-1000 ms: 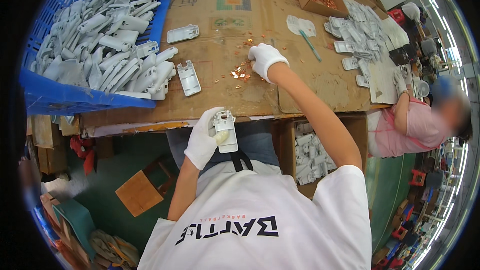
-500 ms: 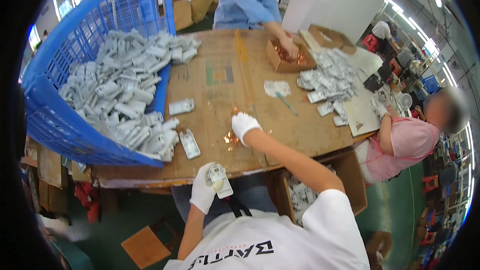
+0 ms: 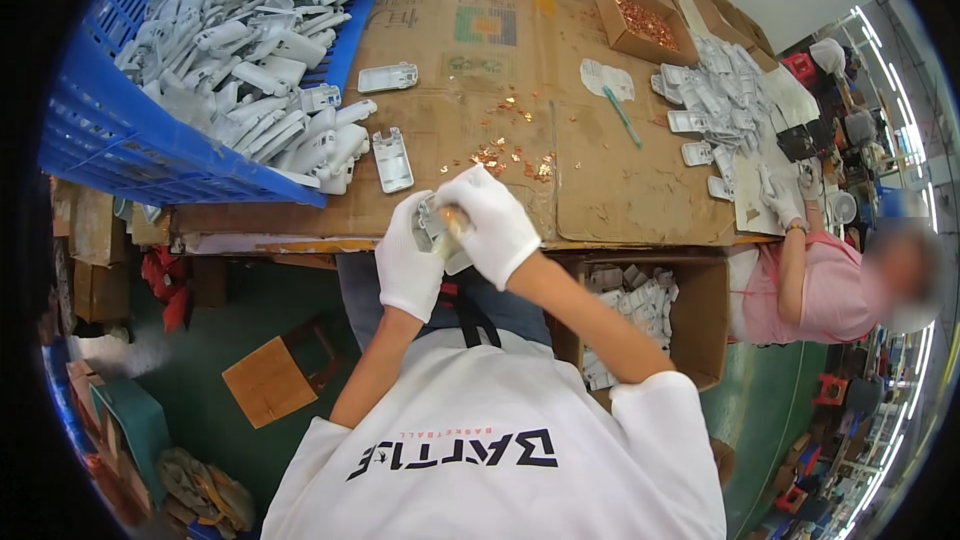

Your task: The person picks up a white plastic housing from a blue bin, places copper contacts into it by hand, and then sets the assembled unit into a cardboard box.

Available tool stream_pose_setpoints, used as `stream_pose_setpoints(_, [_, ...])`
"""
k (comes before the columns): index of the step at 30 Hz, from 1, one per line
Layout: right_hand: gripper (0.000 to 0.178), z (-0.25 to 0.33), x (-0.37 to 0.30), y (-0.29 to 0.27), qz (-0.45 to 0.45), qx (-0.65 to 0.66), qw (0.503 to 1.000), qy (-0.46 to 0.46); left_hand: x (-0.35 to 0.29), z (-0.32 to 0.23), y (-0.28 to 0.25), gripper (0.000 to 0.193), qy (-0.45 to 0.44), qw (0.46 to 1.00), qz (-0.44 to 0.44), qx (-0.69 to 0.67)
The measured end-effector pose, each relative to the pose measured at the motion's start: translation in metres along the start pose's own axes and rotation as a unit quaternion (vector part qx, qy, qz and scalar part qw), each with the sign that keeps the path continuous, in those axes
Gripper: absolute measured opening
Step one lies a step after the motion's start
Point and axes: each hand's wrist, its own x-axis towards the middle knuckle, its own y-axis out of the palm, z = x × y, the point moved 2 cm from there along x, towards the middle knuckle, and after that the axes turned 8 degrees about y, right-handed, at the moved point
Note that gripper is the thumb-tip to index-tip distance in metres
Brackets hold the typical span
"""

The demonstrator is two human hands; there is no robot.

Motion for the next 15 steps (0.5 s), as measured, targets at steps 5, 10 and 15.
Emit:
stream_pose_setpoints(5, [0.023,-0.014,-0.026,0.016,-0.055,-0.097,0.994,-0.006,-0.018,-0.005,0.003,0.048,0.005,0.999,-0.001,0.044])
stream_pose_setpoints(10, [0.019,-0.017,-0.033,0.017,-0.062,-0.013,0.991,0.121,-0.033,0.002,0.004,0.045,0.053,0.996,-0.022,0.075])
stream_pose_setpoints(15, [0.025,-0.036,-0.073,0.017,0.109,-0.015,0.961,0.255,-0.065,0.01,0.004,0.046,0.046,0.995,0.07,0.057])
